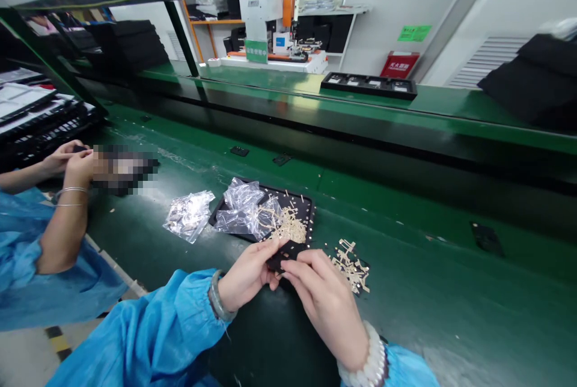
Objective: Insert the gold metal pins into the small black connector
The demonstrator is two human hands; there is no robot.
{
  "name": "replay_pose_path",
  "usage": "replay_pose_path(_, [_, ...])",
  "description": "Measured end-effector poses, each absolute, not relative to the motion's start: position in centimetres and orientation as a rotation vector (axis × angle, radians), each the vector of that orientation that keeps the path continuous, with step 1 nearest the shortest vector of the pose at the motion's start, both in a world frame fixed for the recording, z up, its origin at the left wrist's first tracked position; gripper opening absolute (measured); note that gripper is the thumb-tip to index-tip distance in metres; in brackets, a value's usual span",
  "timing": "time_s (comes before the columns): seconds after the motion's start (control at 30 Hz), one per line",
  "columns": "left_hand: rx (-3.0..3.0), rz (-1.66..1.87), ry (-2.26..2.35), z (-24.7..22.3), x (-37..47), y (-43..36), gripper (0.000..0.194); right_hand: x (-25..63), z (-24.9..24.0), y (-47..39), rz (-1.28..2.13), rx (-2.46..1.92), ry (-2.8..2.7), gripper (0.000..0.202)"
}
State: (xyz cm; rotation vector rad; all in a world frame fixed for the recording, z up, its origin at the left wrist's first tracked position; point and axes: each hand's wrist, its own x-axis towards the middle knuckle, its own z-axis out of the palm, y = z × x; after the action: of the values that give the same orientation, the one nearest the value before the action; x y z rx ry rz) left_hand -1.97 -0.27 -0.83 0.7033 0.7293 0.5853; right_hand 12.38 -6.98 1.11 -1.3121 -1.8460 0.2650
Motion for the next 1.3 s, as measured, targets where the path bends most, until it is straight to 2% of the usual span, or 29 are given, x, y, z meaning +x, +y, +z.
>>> replay_pose_path(0.1, [0.887,0.708,0.748,-0.7,-2.1,-0.5,0.049,12.4,1.1,-6.9,0.375,-1.374,-1.644,0.013])
replay_pose_path(0.27, [1.337,0.835,0.712,-0.6,-2.3,-0.6,0.019,12.5,1.3,-6.7,0.708,-1.409,-1.410,0.018])
replay_pose_path(0.5, [1.572,0.848,0.783,0.2,-2.6,-0.3,0.008,12.4,1.3,-6.7,1.125,-1.352,-1.177,0.023])
replay_pose_path(0.87, [1.984,0.885,0.608,0.5,-3.1,0.5,0.014,12.5,1.8,-6.9,1.410,-1.282,-0.977,0.028])
replay_pose_path(1.3, [2.155,0.866,0.563,0.9,-3.3,0.3,0.018,12.9,2.4,-7.0,1.471,-1.282,-0.989,0.028])
